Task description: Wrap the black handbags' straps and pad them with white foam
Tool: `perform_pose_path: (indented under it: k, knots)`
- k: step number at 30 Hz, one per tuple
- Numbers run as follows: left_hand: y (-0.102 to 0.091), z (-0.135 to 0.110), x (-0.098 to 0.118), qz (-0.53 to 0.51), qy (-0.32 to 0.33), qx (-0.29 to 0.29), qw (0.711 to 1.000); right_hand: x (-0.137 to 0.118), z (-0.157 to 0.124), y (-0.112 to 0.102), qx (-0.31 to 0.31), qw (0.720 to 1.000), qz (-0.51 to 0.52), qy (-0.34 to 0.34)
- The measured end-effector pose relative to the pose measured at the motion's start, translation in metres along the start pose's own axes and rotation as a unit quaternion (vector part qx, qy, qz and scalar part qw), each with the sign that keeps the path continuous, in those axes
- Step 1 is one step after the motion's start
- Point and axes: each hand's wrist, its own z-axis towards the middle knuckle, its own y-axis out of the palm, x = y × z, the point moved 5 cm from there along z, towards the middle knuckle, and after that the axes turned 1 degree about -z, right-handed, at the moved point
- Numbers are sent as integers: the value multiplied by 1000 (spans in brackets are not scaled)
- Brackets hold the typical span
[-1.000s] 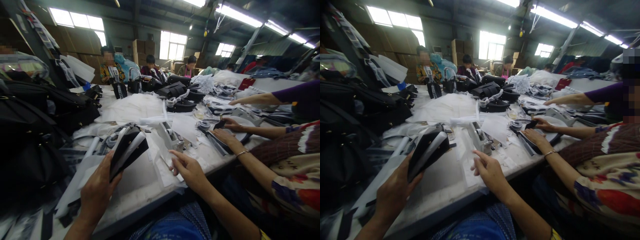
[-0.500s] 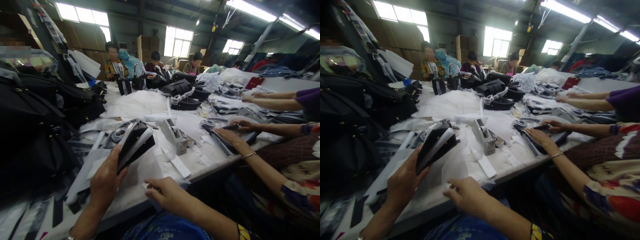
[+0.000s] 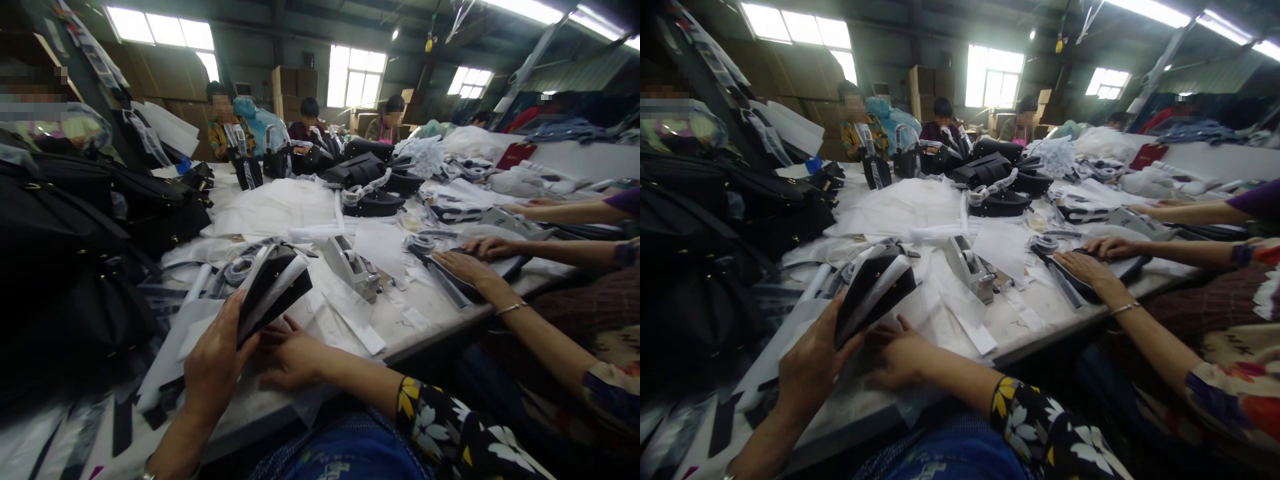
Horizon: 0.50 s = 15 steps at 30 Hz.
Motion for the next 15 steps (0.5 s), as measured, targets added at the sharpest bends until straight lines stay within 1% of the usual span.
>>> perform_pose_path:
  k: [1, 3, 5, 7, 9, 12, 15]
  knots:
    - [0, 0, 0, 0, 2, -1, 1000, 2, 2, -3, 7, 1000, 18, -10]
    - [0, 1, 0, 1, 6, -7, 1000, 11, 2, -10, 54, 998, 37, 6]
    - [0, 1, 0, 6, 11, -9, 1000, 19, -4, -12, 90, 995, 13, 29]
    - [-1, 1, 2, 10, 25, -6, 1000, 22, -12, -9, 80, 996, -29, 18]
    - [2, -1, 7, 8, 60, -12, 998, 24, -20, -7, 47, 998, -46, -14]
    - [10, -5, 17, 11, 126, -31, 991, 28, -28, -14, 19, 999, -9, -30]
    - [19, -11, 23, 36, 165, -38, 985, 31, -40, -27, 29, 998, 54, -4]
